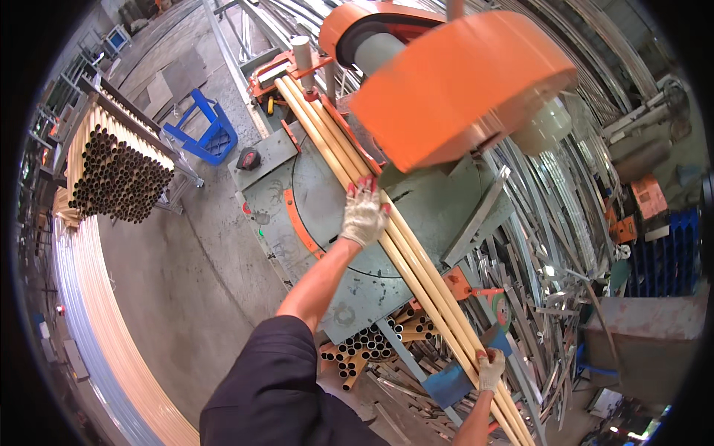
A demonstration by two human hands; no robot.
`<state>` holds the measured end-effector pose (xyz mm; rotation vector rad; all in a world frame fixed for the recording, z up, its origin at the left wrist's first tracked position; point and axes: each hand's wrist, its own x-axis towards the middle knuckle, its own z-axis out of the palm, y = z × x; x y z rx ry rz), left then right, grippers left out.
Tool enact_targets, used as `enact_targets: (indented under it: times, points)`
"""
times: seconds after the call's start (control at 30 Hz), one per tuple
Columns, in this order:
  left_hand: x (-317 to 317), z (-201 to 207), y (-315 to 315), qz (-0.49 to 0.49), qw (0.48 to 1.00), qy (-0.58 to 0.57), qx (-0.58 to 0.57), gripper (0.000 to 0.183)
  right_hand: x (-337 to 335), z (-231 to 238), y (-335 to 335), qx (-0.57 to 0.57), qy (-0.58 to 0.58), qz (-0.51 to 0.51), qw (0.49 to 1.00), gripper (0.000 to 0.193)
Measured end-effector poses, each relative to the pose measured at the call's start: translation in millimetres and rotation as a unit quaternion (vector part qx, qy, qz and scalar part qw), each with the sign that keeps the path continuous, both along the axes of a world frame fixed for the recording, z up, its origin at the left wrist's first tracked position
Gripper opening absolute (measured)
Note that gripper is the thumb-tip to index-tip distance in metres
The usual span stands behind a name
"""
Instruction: The person picks up several long metal pipes from a stack and places them into a circular saw machine to cut them to length.
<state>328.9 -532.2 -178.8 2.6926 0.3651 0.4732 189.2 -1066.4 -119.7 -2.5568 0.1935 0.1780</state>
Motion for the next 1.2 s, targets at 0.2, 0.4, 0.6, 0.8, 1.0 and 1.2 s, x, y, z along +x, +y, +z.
enact_targets:
  times: [0.2,0.4,0.6,0.8,1.0,1.2]
  points:
    - [11.3,0.5,26.7,-0.004,0.998,0.045,0.051,0.07,-5.9,1.8,59.1,-0.025,-0.063,0.032,0.997,0.042]
    - [16.0,-6.9,36.5,-0.021,0.995,0.067,0.071,0.076,-22.1,-33.8,145.7,-0.184,-0.039,0.011,0.982,0.079]
    - [11.9,11.9,70.2,-0.119,0.988,0.071,-0.073,0.07,-1.4,-40.6,205.0,-0.212,-0.01,-0.089,0.973,0.073]
    - [5.8,74.7,194.2,-0.236,0.971,0.029,0.007,0.063,27.6,-26.1,252.5,-0.251,0.008,-0.186,0.95,0.043]
    - [63.1,46.4,370.4,-0.146,0.987,0.023,0.056,0.061,66.4,-73.6,305.1,-0.26,-0.045,-0.356,0.896,0.041]
    - [142.5,8.6,402.2,-0.225,0.97,-0.029,0.083,0.061,58.8,-61.9,363.5,0.059,-0.183,-0.293,0.937,0.051]
